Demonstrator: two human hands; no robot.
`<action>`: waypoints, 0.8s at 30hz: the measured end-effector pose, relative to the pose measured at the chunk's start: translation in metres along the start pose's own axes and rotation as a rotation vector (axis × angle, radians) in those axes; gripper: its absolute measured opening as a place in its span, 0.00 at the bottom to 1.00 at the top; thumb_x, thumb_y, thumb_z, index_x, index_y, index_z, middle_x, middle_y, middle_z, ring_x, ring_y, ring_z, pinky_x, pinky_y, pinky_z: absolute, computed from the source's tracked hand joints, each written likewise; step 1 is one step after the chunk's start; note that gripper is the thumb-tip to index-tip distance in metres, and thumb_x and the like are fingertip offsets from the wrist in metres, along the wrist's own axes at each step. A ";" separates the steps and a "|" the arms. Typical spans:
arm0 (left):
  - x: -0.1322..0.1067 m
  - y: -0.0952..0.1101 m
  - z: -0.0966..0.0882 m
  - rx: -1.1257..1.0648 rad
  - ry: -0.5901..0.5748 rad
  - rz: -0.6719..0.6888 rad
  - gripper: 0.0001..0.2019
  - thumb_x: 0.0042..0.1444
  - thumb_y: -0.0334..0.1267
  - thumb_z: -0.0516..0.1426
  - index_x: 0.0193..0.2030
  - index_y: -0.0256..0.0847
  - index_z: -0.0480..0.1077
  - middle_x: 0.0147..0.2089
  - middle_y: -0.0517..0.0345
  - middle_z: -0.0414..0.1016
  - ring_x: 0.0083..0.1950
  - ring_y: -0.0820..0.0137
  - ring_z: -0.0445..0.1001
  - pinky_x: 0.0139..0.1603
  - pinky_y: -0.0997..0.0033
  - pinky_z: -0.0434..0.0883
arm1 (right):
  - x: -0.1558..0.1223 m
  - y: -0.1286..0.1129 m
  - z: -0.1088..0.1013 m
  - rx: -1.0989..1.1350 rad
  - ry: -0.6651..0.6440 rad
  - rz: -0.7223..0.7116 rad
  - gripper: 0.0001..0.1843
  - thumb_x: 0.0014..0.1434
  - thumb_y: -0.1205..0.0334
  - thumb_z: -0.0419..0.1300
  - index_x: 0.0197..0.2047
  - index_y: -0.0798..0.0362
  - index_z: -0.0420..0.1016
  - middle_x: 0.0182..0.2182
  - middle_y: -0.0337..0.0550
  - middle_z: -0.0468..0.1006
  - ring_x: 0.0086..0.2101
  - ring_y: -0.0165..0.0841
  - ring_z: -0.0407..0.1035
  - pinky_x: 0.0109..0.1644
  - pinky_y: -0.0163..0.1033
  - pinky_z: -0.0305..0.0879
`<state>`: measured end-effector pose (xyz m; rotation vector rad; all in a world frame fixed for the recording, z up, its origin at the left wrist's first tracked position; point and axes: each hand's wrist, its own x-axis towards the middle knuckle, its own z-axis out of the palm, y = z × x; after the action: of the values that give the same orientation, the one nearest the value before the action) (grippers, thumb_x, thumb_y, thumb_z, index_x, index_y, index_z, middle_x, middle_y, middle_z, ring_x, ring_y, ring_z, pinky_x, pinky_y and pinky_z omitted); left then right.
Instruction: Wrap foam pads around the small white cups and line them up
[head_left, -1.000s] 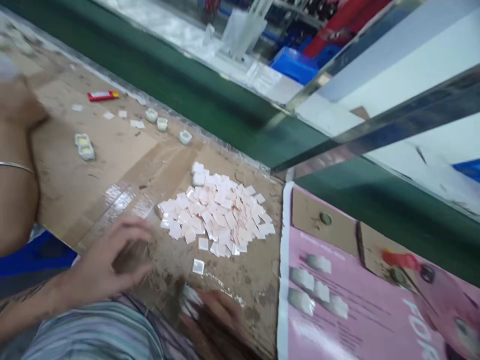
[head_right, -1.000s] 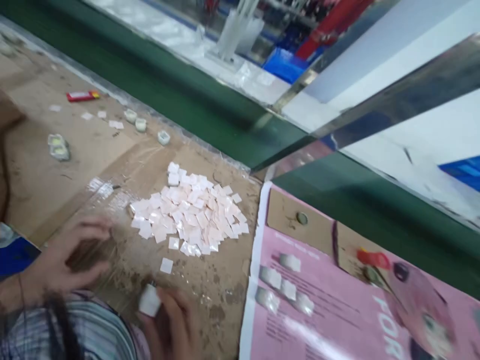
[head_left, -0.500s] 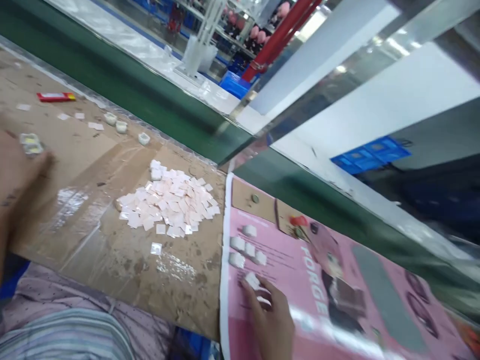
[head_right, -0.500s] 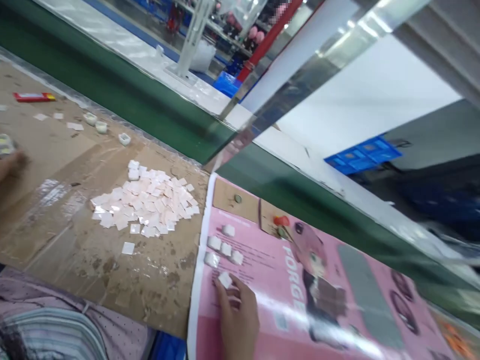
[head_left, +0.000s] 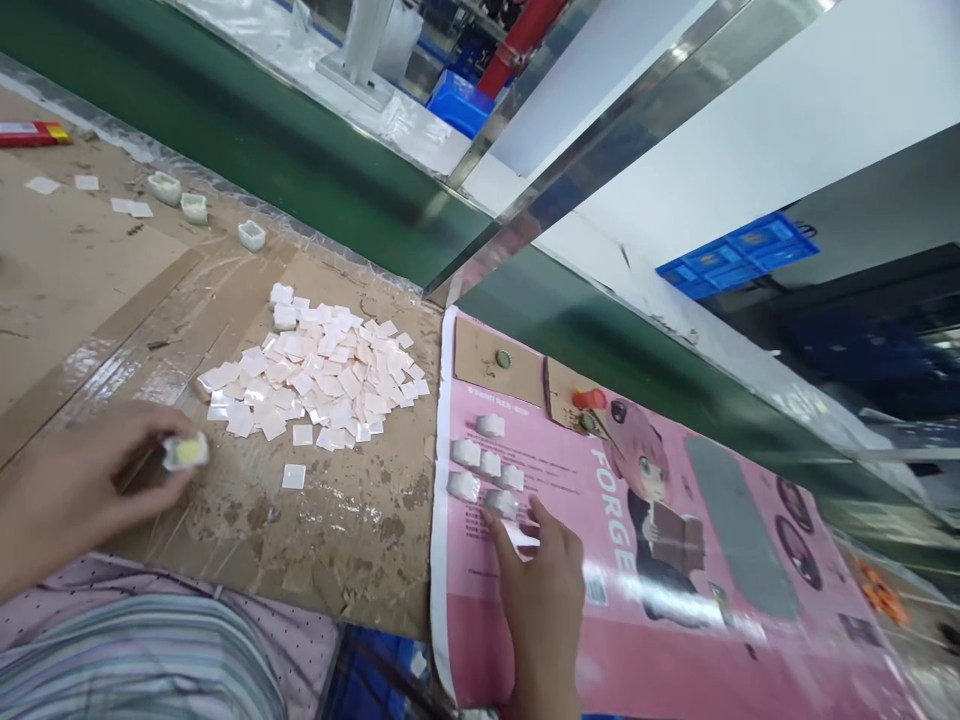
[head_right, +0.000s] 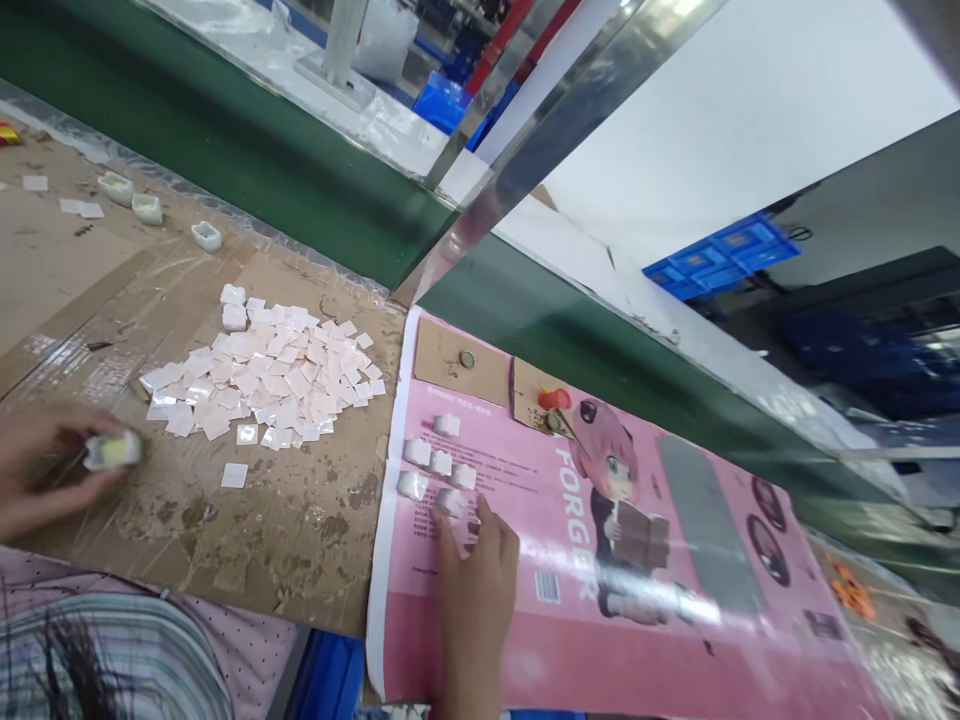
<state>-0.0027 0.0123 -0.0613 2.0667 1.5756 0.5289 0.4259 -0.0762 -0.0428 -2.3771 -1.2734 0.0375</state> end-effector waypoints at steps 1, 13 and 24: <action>-0.001 0.014 0.006 -0.024 -0.055 0.093 0.16 0.59 0.52 0.57 0.50 0.49 0.67 0.43 0.62 0.76 0.39 0.66 0.77 0.37 0.69 0.71 | -0.008 -0.010 0.000 -0.030 0.040 -0.024 0.35 0.59 0.40 0.58 0.57 0.60 0.70 0.46 0.65 0.72 0.38 0.48 0.72 0.34 0.49 0.71; 0.015 0.030 0.024 0.024 -0.168 0.324 0.28 0.58 0.49 0.57 0.65 0.55 0.56 0.61 0.55 0.64 0.59 0.57 0.70 0.55 0.61 0.73 | -0.087 -0.157 0.079 0.180 -0.106 -0.681 0.15 0.71 0.58 0.50 0.50 0.57 0.73 0.41 0.51 0.76 0.40 0.37 0.72 0.39 0.40 0.74; -0.004 0.049 0.034 -0.075 -0.131 0.376 0.17 0.66 0.34 0.53 0.60 0.49 0.59 0.52 0.61 0.74 0.52 0.69 0.75 0.54 0.71 0.72 | -0.101 -0.132 0.052 0.508 -0.291 -0.406 0.13 0.67 0.67 0.54 0.51 0.49 0.75 0.43 0.45 0.80 0.43 0.34 0.75 0.46 0.38 0.74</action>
<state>0.0537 -0.0073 -0.0594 2.2990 1.0815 0.5583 0.2522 -0.0744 -0.0558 -1.6972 -1.6270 0.5315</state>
